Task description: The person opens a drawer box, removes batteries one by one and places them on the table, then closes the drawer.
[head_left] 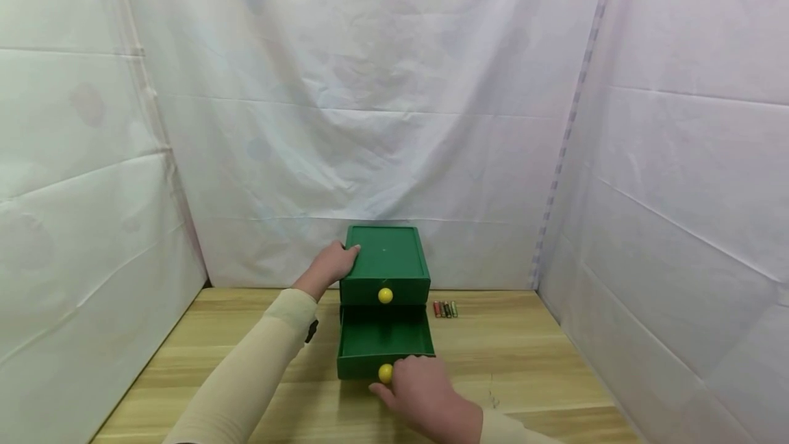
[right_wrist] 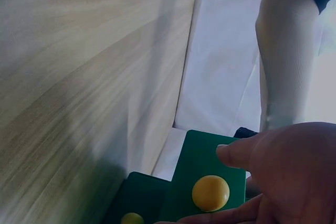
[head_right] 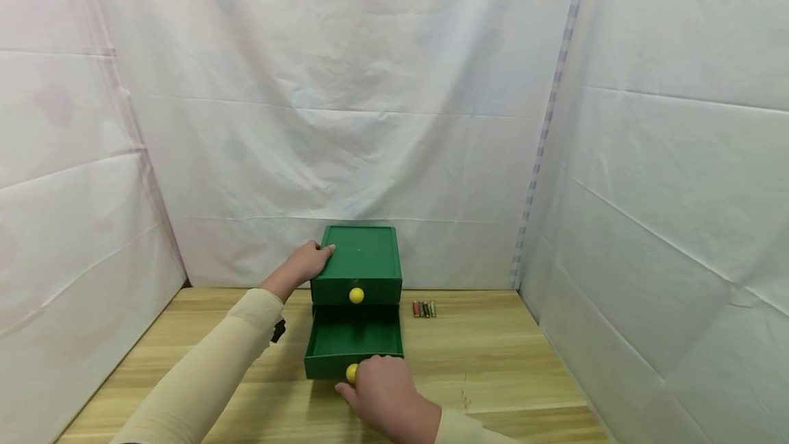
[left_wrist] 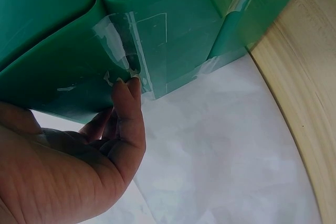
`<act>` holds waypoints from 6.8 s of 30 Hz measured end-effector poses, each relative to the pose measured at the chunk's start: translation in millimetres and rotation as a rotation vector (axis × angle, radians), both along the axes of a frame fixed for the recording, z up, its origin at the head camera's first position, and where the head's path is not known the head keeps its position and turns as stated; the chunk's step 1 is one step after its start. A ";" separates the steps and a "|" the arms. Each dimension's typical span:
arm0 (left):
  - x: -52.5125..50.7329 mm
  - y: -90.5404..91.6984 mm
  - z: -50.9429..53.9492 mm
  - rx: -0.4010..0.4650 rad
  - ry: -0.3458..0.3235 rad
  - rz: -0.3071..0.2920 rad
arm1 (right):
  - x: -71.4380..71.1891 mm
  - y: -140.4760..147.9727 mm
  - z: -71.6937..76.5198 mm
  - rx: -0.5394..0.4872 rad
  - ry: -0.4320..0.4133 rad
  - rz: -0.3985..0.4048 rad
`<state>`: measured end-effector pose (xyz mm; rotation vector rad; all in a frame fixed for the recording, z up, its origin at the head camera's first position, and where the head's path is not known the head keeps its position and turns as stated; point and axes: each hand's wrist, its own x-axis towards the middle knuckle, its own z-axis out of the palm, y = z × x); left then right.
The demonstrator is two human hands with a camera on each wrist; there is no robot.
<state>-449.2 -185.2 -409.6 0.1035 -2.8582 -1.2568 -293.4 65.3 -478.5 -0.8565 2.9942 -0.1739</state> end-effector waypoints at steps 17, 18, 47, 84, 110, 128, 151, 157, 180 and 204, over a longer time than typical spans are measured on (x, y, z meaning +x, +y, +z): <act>0.3 -0.5 -0.3 -0.008 0.007 -0.002 | -3.6 -13.4 -5.8 0.035 0.062 -0.044; -0.1 -0.6 -0.4 -0.008 0.008 0.000 | -3.7 -14.0 -5.8 0.034 0.062 -0.045; -1.0 1.0 -0.6 -0.001 0.010 -0.002 | -12.6 -18.0 -6.3 -0.042 0.071 -0.064; -5.0 -0.7 -2.1 0.012 -0.008 0.014 | -49.3 -24.5 -16.9 -0.092 0.252 -0.041; -6.7 -0.5 -3.4 0.008 -0.018 0.022 | -67.7 -30.6 -17.0 -0.138 0.186 -0.112; -6.9 -1.8 -3.7 0.006 -0.010 0.011 | -79.3 -36.7 -21.1 -0.213 0.175 -0.176; -7.5 -3.3 -6.1 0.004 -0.014 0.011 | -89.0 -39.6 -27.4 -0.307 0.106 -0.239; -9.5 -3.1 -7.4 0.006 -0.006 0.012 | -90.4 -39.7 -27.2 -0.312 0.105 -0.247; -8.7 -2.7 -6.0 0.002 -0.013 0.012 | -90.2 -31.3 -49.6 -0.399 -0.036 -0.214; -5.4 -2.4 -4.0 0.013 0.000 0.013 | -91.2 -19.7 -71.2 -0.872 -0.756 -0.257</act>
